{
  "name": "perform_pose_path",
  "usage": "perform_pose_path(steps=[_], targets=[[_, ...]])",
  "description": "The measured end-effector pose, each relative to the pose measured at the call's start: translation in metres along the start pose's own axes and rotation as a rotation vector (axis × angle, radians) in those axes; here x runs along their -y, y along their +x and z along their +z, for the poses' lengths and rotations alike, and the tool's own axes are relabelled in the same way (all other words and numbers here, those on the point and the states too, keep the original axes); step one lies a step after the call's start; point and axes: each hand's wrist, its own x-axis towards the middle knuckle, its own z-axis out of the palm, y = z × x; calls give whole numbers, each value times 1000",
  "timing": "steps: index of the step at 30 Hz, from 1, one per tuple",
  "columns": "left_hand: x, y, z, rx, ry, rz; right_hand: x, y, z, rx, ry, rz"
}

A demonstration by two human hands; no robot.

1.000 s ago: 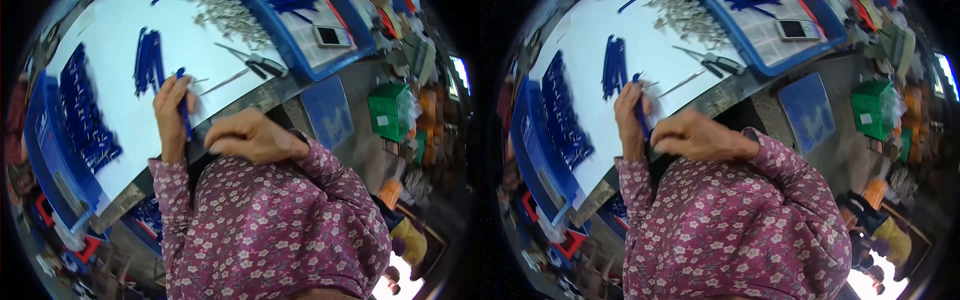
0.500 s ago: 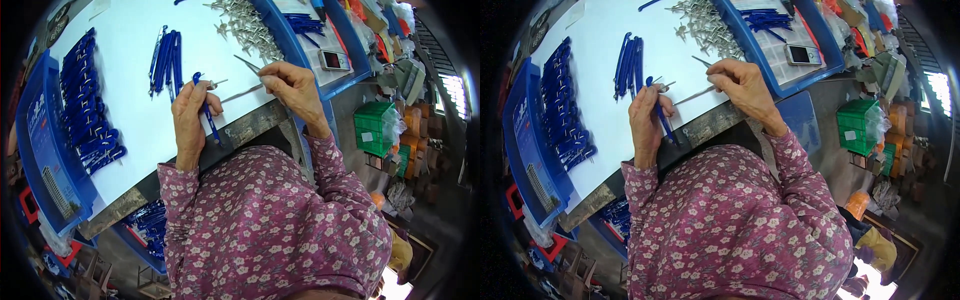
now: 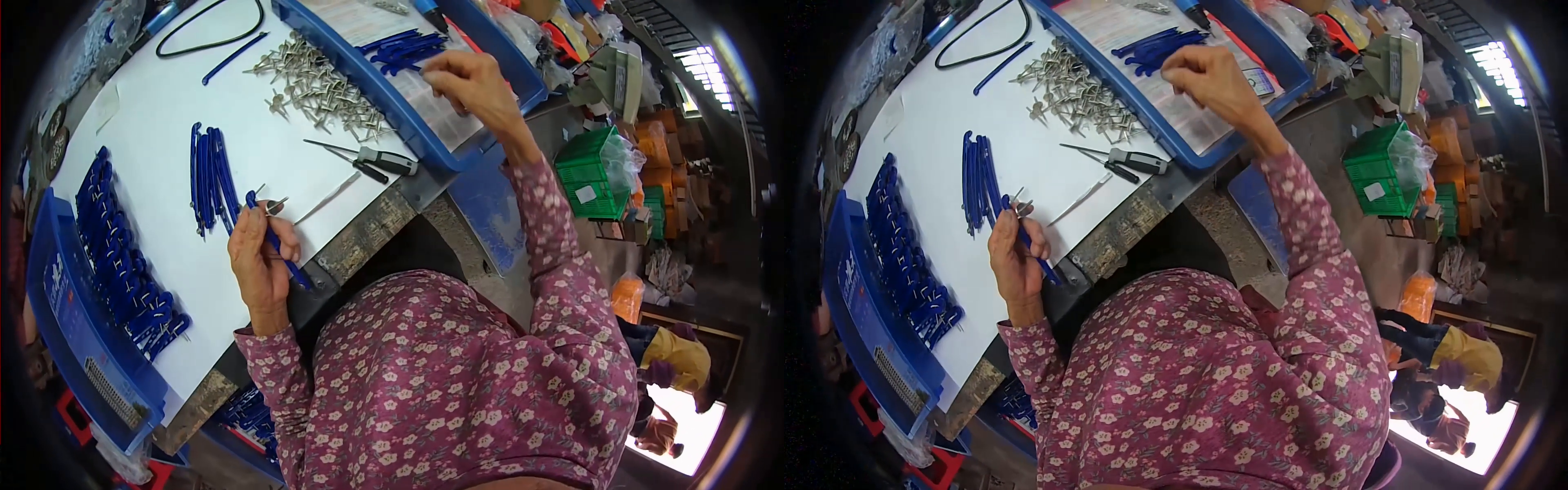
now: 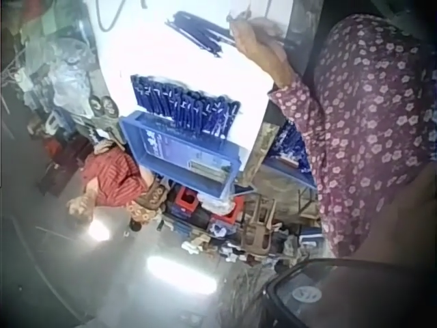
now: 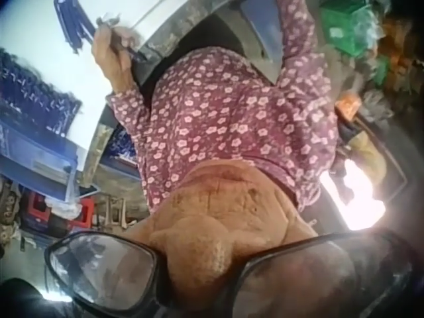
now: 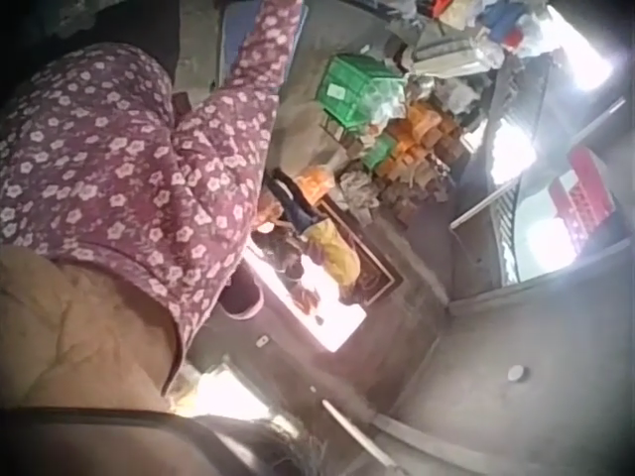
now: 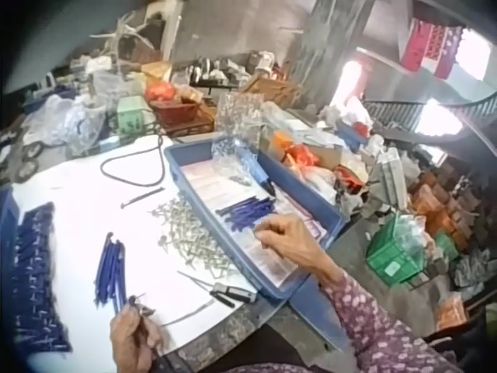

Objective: Assembling small metal pins into blue plastic housings at a manual workstation.

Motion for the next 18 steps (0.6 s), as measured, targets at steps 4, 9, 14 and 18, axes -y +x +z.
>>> perform_pose_path(steps=[4,9,14,18], targets=[[-1,2,-7,95,-78,-34,-60,44,-2,-84,-466,-257],[-2,2,-15,76,-145,-21,-82,58,23,-44,-800,-268],[-3,1,-14,66,-127,-12,-93,62,33,-11,-871,-307],[-1,1,-15,103,-161,-24,-90,63,35,42,-886,-389]])
